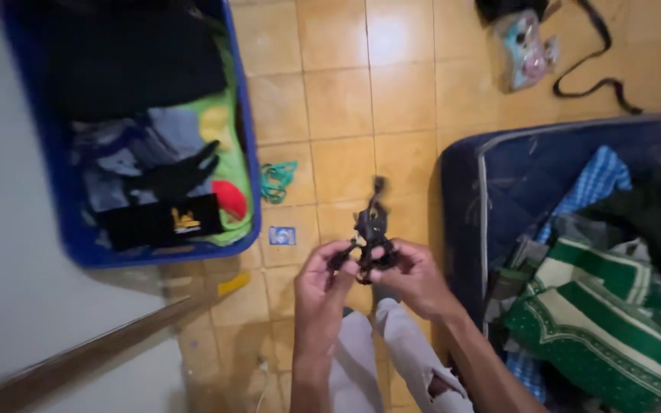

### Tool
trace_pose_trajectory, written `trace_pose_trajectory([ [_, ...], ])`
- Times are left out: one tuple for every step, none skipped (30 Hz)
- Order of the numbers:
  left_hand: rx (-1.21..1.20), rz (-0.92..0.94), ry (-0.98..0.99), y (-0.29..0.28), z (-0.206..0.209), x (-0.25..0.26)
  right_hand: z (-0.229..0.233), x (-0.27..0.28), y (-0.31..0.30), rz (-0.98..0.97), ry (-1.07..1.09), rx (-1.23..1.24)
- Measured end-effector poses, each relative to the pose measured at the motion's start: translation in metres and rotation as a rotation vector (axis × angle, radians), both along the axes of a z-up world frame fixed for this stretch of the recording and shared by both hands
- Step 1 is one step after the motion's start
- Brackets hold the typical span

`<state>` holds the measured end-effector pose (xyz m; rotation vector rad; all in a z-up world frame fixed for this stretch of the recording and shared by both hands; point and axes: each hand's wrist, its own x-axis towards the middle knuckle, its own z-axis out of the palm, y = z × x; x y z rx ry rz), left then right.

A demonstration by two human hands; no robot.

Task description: Organizing and tidying various items, clothes, and accessories into a laundry basket and onto a wall rack.

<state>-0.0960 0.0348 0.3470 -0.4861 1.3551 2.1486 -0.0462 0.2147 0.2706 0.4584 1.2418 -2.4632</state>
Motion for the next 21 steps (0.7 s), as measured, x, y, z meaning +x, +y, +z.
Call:
trace_pose_trajectory([
  [0.045,0.13,0.046,-0.004,0.01,0.004,0.018,-0.001,-0.001,-0.038,-0.022,0.025],
  [0.091,0.259,0.092,-0.007,0.02,0.007,0.036,-0.002,-0.003,-0.076,-0.044,0.049],
  [0.096,0.26,0.12,-0.007,0.047,-0.001,0.058,-0.009,-0.004,-0.075,-0.016,0.049],
  [0.177,0.307,0.066,-0.006,0.073,-0.009,0.081,-0.016,-0.006,-0.088,-0.028,0.04],
  [0.257,0.356,0.002,-0.005,0.101,-0.012,0.104,-0.018,-0.007,-0.097,-0.049,0.031],
  [0.262,0.359,0.021,-0.007,0.117,-0.013,0.121,-0.021,-0.01,-0.092,-0.031,0.031],
  [0.136,0.367,0.113,-0.009,0.132,-0.017,0.136,-0.026,-0.013,-0.214,-0.109,-0.007],
  [0.01,0.377,0.204,-0.011,0.148,-0.02,0.151,-0.031,-0.017,-0.335,-0.187,-0.048],
  [0.012,0.382,0.224,-0.017,0.166,-0.025,0.158,-0.032,-0.014,-0.33,-0.167,-0.052],
  [-0.14,0.383,0.287,-0.024,0.184,-0.031,0.164,-0.033,-0.011,-0.358,-0.166,0.071],
  [-0.296,0.386,0.342,-0.03,0.201,-0.034,0.169,-0.031,-0.009,-0.387,-0.17,0.192],
  [-0.297,0.393,0.356,-0.035,0.214,-0.037,0.182,-0.031,-0.007,-0.383,-0.156,0.187],
  [-0.366,0.379,0.423,-0.043,0.228,-0.04,0.193,-0.029,-0.008,-0.306,-0.079,0.257],
  [-0.435,0.365,0.489,-0.05,0.241,-0.042,0.205,-0.027,-0.009,-0.231,0.0,0.326],
  [-0.435,0.371,0.507,-0.059,0.254,-0.047,0.217,-0.031,-0.006,-0.231,0.018,0.321],
  [-0.525,0.301,0.597,-0.068,0.267,-0.052,0.229,-0.034,-0.003,-0.32,0.039,0.12],
  [-0.616,0.232,0.678,-0.076,0.28,-0.053,0.242,-0.034,0.001,-0.4,0.055,-0.081],
  [-0.618,0.242,0.69,-0.086,0.284,-0.052,0.256,-0.04,0.005,-0.394,0.067,-0.085],
  [-0.527,0.254,0.51,-0.097,0.288,-0.052,0.271,-0.048,0.009,-0.454,0.097,-0.223],
  [-0.431,0.261,0.333,-0.108,0.291,-0.053,0.285,-0.055,0.014,-0.511,0.126,-0.363],
  [-0.431,0.266,0.348,-0.116,0.303,-0.053,0.3,-0.062,0.02,-0.506,0.14,-0.368],
])
